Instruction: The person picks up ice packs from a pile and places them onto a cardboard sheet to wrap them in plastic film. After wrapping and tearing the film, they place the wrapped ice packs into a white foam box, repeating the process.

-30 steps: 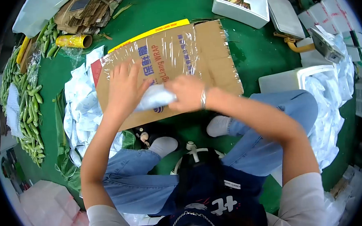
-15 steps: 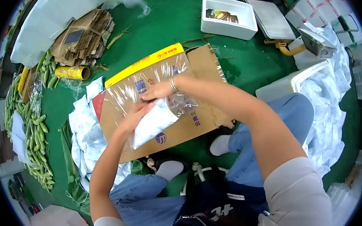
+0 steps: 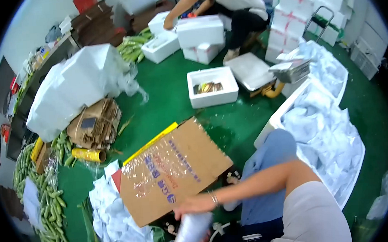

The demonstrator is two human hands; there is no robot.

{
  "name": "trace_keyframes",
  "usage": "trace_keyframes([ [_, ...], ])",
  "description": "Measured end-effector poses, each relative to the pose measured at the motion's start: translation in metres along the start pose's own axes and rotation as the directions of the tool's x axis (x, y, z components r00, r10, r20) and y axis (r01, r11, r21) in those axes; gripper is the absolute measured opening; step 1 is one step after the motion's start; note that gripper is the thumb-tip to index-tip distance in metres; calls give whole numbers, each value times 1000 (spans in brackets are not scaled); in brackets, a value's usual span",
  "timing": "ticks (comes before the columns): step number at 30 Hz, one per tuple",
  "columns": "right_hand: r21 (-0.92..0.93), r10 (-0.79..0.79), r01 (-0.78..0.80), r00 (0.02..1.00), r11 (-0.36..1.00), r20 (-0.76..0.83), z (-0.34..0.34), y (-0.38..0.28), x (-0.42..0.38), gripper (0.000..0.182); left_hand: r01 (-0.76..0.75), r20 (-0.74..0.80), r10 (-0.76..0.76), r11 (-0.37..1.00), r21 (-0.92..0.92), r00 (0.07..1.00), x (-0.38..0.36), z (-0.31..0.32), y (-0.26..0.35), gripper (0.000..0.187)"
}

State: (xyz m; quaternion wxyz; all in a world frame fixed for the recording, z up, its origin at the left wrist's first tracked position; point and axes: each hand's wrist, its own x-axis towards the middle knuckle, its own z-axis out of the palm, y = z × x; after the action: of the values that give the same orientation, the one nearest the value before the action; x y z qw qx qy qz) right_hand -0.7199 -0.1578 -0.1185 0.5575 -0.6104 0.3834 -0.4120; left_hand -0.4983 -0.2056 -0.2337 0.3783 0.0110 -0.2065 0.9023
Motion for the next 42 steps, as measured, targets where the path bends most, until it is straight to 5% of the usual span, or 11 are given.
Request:
trace_keyframes([
  [2, -103, 33, -116, 805, 988, -593, 28, -10, -10, 39, -480, 14, 546, 724, 495, 838, 15, 25, 18, 99],
  [3, 21, 137, -177, 675, 984, -725, 21, -7, -6, 38, -429, -376, 778, 603, 673, 503, 44, 102, -8, 95],
  [5, 328, 445, -323, 414, 888, -794, -10, 11, -2, 41, -354, -90, 994, 109, 929, 68, 78, 131, -18, 63],
  [8, 99, 313, -522, 340, 847, -887, 6, -21, 10, 41, 351, 445, 804, -316, 882, -395, 92, 122, -18, 50],
  [10, -258, 57, -480, 548, 838, -835, 40, -65, 10, 45, 17, 271, 648, -370, 929, -711, 84, 129, -1, 44],
  [15, -886, -443, -161, 819, 435, -366, 75, -120, 19, 58, -515, -201, 975, 221, 829, 95, 12, 74, 45, 53],
  [20, -860, -370, -54, 887, 508, -275, 82, -82, 9, 19, -152, -474, 819, 539, 828, 324, 25, 116, -7, 54],
  [25, -227, -9, -366, 511, 903, -860, 53, -64, 49, 24, 401, -99, 988, 44, 915, 117, 33, 166, -65, 64],
  [30, -760, -348, 63, 911, 646, -221, 55, -89, 88, 21, 693, 332, 942, -208, 690, -49, 2, 168, -82, 77],
  [36, -735, -101, 603, 789, 308, 605, 107, -133, 105, 22, 413, -292, 939, 343, 843, -183, -25, 221, -173, 50],
  [42, -58, -629, 760, 575, 647, 523, 148, -175, 124, 39, -273, -272, 81, 3, 962, -959, -25, 188, -369, 61],
])
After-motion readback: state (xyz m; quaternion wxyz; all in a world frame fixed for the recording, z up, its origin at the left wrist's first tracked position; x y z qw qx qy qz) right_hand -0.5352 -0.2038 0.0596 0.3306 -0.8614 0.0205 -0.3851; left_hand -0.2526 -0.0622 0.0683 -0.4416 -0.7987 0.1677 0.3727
